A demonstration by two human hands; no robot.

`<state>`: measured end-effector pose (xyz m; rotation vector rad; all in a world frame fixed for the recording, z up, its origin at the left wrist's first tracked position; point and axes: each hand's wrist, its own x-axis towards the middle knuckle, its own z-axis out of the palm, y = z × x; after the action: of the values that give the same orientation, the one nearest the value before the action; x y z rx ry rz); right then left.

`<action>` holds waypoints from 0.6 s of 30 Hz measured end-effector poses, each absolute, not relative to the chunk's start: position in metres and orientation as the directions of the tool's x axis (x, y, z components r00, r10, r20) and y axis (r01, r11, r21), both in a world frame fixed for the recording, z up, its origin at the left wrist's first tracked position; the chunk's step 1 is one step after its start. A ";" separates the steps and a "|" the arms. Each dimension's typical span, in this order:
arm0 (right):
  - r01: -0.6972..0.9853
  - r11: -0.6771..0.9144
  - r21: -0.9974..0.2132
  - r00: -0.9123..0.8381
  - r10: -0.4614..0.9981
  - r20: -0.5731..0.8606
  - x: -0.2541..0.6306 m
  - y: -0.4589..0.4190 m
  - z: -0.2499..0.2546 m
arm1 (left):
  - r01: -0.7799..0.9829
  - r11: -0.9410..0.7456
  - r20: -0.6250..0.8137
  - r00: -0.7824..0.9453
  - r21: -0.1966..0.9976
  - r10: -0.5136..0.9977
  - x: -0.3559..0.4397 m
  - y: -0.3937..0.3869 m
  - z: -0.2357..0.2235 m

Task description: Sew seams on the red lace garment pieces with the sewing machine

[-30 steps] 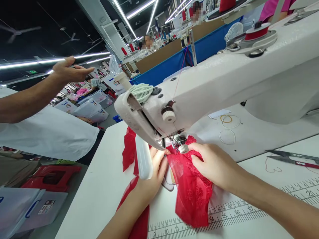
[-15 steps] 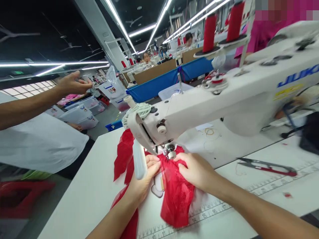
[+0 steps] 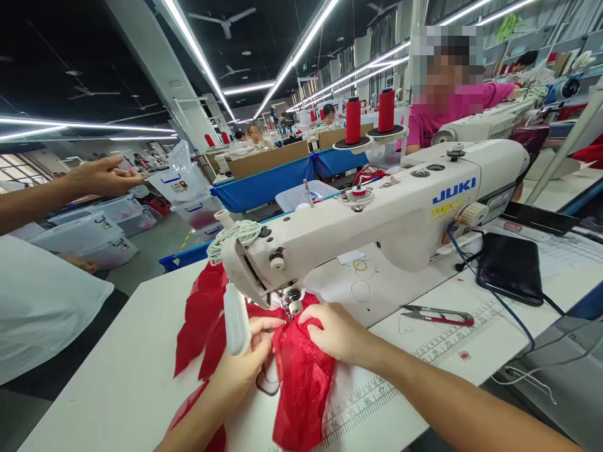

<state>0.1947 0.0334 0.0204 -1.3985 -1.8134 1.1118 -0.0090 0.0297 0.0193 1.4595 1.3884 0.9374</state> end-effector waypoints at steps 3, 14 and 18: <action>0.452 0.090 -0.888 -0.277 0.960 -0.044 0.197 0.035 0.016 | 0.561 -0.223 0.120 0.214 0.797 0.969 -0.009 0.027 0.022; 0.391 0.003 -0.920 -0.341 0.929 -0.142 0.197 0.034 0.014 | 0.662 -0.745 0.389 0.668 0.079 0.635 -0.025 0.024 0.015; 0.405 0.029 -0.914 -0.360 0.924 -0.130 0.197 0.032 0.013 | 0.527 -0.844 0.348 0.776 0.099 0.526 -0.028 0.032 0.017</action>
<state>0.1974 0.0325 0.0126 -1.3467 -1.7974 1.3132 -0.0284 0.0321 0.0175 2.9647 0.8788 0.5783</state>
